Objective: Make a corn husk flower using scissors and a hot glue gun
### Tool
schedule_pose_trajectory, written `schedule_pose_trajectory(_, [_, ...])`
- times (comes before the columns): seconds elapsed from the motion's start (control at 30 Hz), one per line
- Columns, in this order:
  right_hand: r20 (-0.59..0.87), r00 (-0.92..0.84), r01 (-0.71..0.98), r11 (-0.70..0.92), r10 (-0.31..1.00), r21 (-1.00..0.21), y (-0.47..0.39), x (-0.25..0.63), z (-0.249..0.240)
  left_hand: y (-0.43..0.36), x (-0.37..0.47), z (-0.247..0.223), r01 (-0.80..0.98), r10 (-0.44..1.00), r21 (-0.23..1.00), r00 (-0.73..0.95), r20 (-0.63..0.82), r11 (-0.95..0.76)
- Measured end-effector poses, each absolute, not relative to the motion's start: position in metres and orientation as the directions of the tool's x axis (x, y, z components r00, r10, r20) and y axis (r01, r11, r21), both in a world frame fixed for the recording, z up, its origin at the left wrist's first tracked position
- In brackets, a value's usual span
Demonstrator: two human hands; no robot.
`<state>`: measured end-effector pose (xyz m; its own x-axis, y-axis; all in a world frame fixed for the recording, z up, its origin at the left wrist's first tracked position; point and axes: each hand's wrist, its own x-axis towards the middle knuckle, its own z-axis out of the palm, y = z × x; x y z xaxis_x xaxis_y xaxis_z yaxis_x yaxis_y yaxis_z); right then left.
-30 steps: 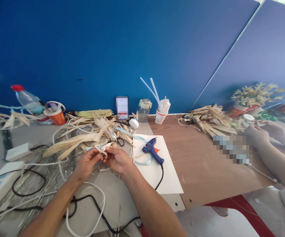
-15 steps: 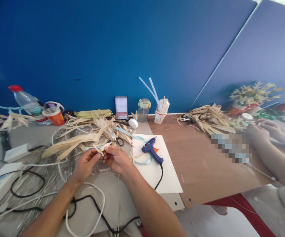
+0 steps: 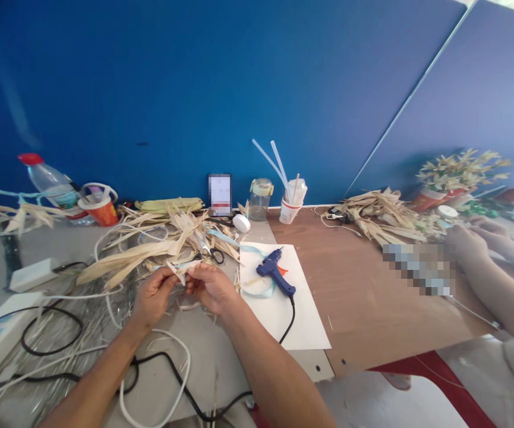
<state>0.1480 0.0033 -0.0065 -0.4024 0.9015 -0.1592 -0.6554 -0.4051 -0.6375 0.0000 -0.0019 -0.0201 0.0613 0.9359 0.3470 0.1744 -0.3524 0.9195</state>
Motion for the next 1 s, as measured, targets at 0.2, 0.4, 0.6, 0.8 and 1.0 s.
schedule_pose_trajectory(0.2, [-0.128,-0.396,-0.637,-0.372,0.909,-0.675,0.004,0.147,-0.009,0.0,0.0,-0.02,0.232,0.919,0.892,0.018,0.395,-0.388])
schedule_pose_trajectory(0.4, [-0.143,-0.37,-0.631,-0.361,0.918,-0.687,0.005,0.146,-0.012,-0.001,-0.003,-0.024,0.351,0.919,0.859,0.01,0.394,-0.372])
schedule_pose_trajectory(0.6, [-0.169,-0.37,-0.629,-0.381,0.913,-0.678,0.005,0.146,-0.011,-0.002,-0.004,-0.026,0.424,0.906,0.821,-0.001,0.423,-0.383])
schedule_pose_trajectory(0.8, [-0.204,-0.285,-0.646,-0.345,0.937,-0.681,0.005,0.154,0.0,0.001,-0.003,-0.019,0.222,0.934,0.94,-0.19,0.303,-0.259])
schedule_pose_trajectory(1.0, [-0.067,0.181,-0.447,0.021,0.981,-0.894,0.02,0.176,0.003,0.007,-0.006,-0.023,-0.132,0.955,0.975,-0.261,0.138,-0.177])
